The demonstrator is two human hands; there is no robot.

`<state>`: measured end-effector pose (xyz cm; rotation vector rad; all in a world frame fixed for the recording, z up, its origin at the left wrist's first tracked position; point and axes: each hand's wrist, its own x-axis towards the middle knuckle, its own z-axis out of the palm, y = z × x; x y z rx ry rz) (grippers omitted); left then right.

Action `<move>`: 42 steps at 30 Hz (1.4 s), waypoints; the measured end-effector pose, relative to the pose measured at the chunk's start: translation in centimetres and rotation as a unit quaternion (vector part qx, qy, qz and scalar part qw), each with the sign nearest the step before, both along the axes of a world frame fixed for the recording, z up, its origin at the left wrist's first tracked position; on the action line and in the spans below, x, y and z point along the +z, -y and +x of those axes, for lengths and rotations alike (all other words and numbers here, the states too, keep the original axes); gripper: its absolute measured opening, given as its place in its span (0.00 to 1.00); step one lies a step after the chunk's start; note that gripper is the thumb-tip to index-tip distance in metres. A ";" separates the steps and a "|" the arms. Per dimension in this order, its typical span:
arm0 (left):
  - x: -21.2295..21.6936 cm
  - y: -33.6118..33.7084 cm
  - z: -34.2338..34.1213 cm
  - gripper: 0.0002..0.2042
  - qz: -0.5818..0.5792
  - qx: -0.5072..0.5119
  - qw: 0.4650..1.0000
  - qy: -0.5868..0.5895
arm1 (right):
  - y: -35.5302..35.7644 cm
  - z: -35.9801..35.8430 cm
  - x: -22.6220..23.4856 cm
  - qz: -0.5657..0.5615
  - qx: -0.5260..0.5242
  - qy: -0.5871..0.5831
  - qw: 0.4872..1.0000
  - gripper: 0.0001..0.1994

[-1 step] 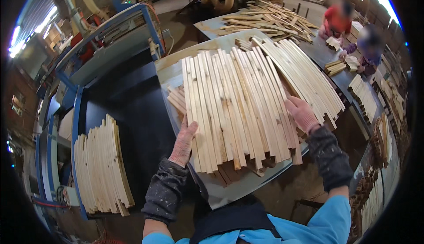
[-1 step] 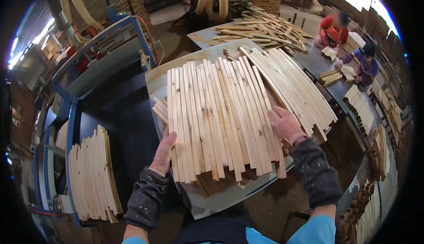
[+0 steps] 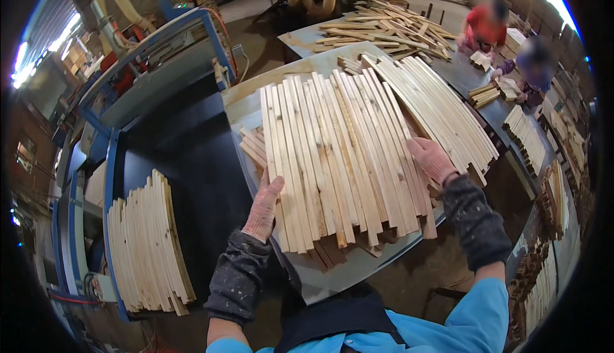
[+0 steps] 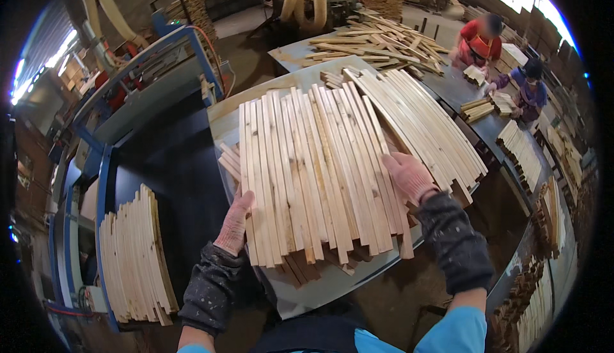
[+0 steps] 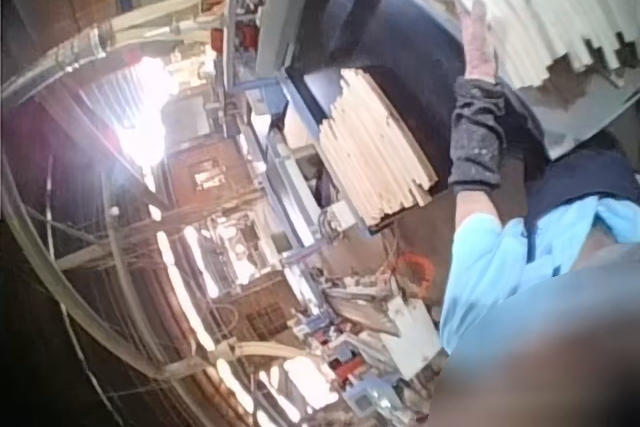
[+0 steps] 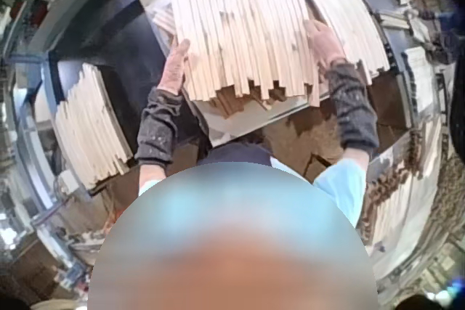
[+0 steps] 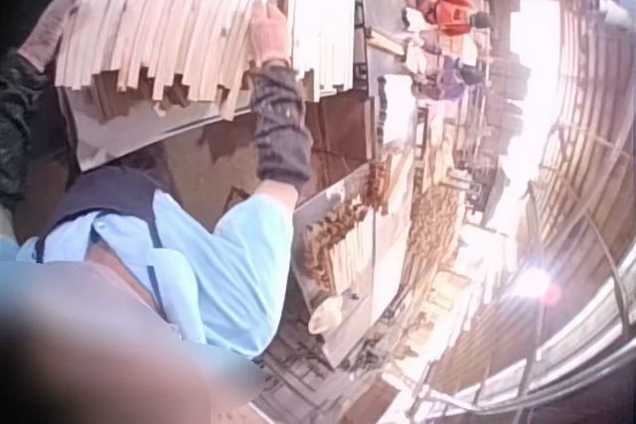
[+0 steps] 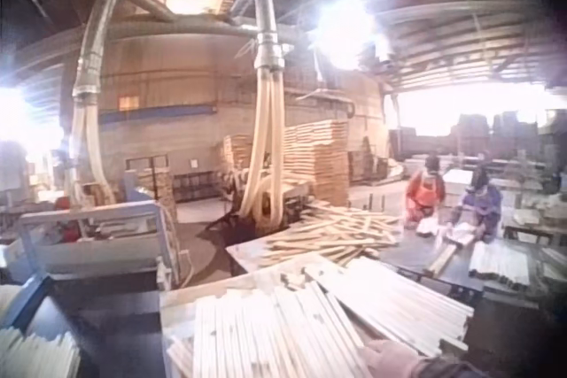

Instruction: The person repeatedly picks up bundles of thin wooden slats from a metal table and places them onto a moving conveyor belt. The person wears gloves and handles the wood by hand, organizing the slats into neat stacks as they transfer them.

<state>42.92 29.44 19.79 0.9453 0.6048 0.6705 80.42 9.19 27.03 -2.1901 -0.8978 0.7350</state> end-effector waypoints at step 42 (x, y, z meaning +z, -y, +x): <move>0.0 5.4 -35.5 0.57 0.081 0.124 0.981 -0.123 | -10.5 -31.9 -5.8 -0.005 0.115 0.082 0.990 0.31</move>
